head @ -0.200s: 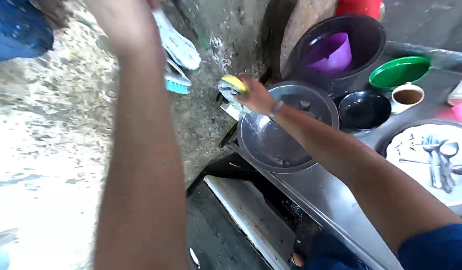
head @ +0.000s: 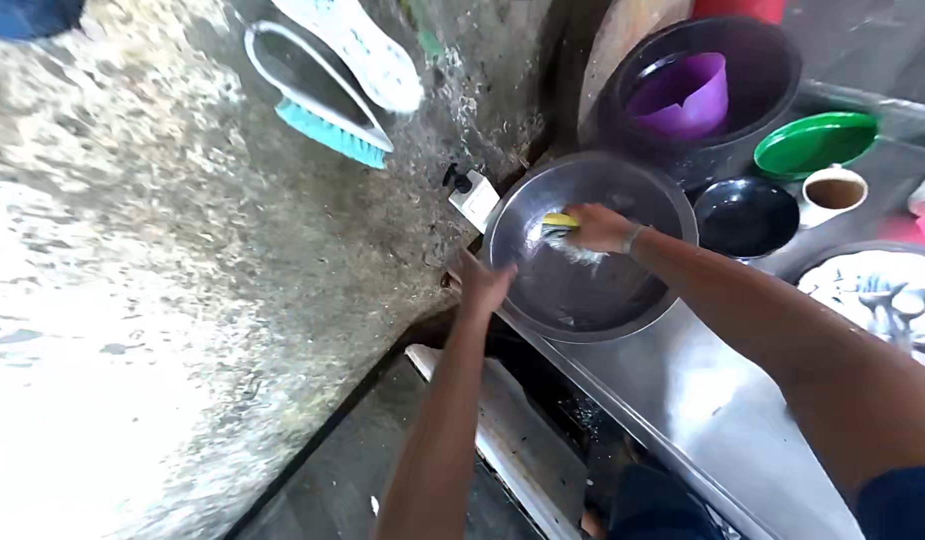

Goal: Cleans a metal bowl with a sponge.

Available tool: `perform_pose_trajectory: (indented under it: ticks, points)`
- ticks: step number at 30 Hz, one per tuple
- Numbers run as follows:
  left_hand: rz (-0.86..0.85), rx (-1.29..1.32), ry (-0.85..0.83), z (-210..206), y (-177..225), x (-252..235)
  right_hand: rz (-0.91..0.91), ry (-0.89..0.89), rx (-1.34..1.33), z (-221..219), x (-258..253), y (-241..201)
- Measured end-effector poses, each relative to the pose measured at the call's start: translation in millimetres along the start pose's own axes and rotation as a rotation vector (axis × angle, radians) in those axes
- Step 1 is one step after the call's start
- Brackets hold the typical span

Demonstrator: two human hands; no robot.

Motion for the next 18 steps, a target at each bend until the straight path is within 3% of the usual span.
perform_pose_trajectory:
  ticks: [2, 4, 6, 8, 10, 12, 14, 16, 18]
  points:
    - [0.194, -0.062, -0.129, -48.3, -34.9, 3.9, -0.128, 0.008, 0.156, 0.6, -20.6, 27.2]
    - [0.231, 0.022, -0.066, -68.0, -37.1, 4.7, -0.170, 0.050, 0.226, -7.2, -48.7, 35.1]
    - [0.240, 0.122, -0.015, -73.1, -29.9, 12.5, -0.113, 0.015, 0.205, -49.1, -65.8, 35.6]
    - [0.273, 0.138, 0.002, -75.1, -25.9, 20.5, -0.048, -0.080, 0.126, -117.9, -33.9, 35.4]
    - [0.281, 0.127, 0.005, -72.9, -32.1, 24.0, 0.041, -0.225, 0.110, -148.5, 34.6, 50.5]
    - [0.224, 0.139, 0.000, -74.3, -46.8, 41.0, 0.193, -0.445, 0.349, -117.4, 76.9, 94.2]
    - [0.143, 0.131, -0.002, -80.6, -51.9, 48.7, 0.108, -0.478, 0.587, -59.6, 60.6, 113.6]
    - [0.114, 0.116, -0.038, -86.9, -42.9, 50.3, -0.028, -0.302, 0.612, -43.7, 9.9, 106.7]
    - [0.137, 0.129, -0.070, -90.4, -30.1, 54.0, -0.014, -0.103, 0.457, -78.7, -31.8, 73.8]
Point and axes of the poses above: each hand's wrist, its own x-axis away from the middle knuckle, its own z-axis out of the back of the hand, y = z × x, the point moved 1 cm from there along -x, towards the middle knuckle, and after that the axes turned 4 degrees about -z, right-handed, at the moved point
